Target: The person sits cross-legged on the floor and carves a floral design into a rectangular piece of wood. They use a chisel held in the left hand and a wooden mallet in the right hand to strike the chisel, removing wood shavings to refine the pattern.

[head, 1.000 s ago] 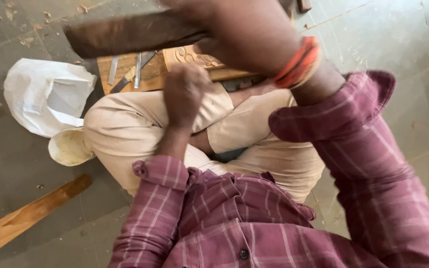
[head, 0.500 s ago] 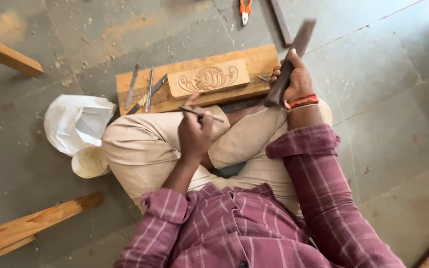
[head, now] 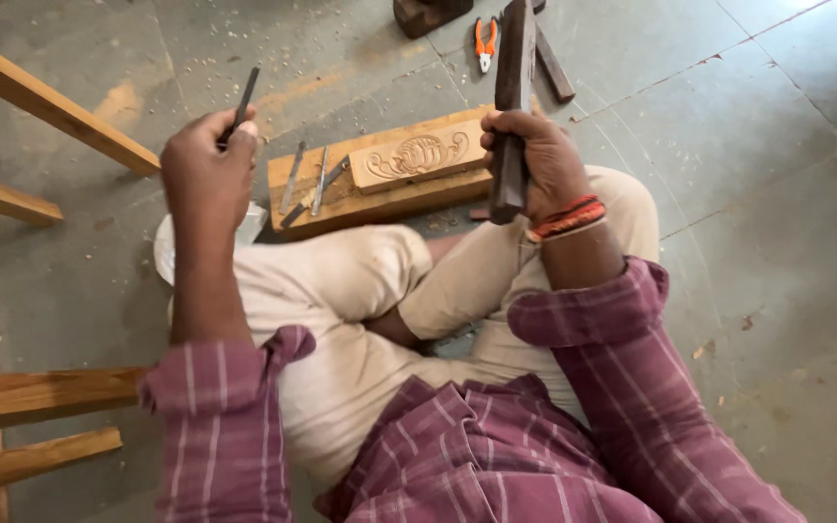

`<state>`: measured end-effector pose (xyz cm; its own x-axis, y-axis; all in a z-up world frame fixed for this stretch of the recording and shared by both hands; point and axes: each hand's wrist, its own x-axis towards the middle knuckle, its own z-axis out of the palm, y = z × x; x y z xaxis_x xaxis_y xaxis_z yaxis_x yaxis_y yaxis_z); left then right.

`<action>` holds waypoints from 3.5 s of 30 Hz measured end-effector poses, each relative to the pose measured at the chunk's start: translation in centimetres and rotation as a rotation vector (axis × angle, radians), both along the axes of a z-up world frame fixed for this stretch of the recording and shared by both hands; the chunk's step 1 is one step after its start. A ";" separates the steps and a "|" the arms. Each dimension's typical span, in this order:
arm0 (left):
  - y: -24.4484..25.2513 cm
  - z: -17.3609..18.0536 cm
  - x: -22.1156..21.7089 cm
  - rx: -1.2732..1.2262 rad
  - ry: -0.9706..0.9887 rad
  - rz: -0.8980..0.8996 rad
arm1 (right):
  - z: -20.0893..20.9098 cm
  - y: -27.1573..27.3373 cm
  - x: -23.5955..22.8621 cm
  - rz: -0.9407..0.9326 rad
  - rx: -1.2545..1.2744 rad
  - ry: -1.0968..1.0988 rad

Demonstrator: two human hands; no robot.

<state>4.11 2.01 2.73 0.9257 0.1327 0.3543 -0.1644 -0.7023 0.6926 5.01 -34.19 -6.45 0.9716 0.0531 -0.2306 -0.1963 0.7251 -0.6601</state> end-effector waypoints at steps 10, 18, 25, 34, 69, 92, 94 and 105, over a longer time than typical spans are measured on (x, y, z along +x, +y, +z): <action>6.2 -15.1 7.7 0.489 0.575 0.239 | -4.9 -1.5 2.4 -0.027 -0.137 0.044; 6.8 -19.0 13.4 0.442 0.665 0.303 | -7.2 -1.9 5.1 0.011 -0.156 0.150; 3.5 -18.5 13.5 0.553 0.771 0.302 | -5.0 -0.7 6.3 0.098 -0.218 0.171; 1.5 -18.0 12.8 0.424 0.953 0.293 | -4.6 -0.6 5.8 0.152 -0.207 0.169; -4.2 -21.1 11.4 -0.178 0.010 0.100 | 7.4 12.1 9.0 0.324 -1.477 -1.041; -4.1 -20.3 12.1 -0.214 0.080 0.102 | 4.4 17.2 14.3 0.163 -2.131 -1.179; -4.0 -20.5 11.8 -0.206 0.072 0.094 | 4.3 17.3 14.1 0.146 -2.065 -1.170; -4.0 -20.2 12.2 -0.106 0.057 0.065 | 5.0 16.4 13.9 0.170 -2.123 -1.199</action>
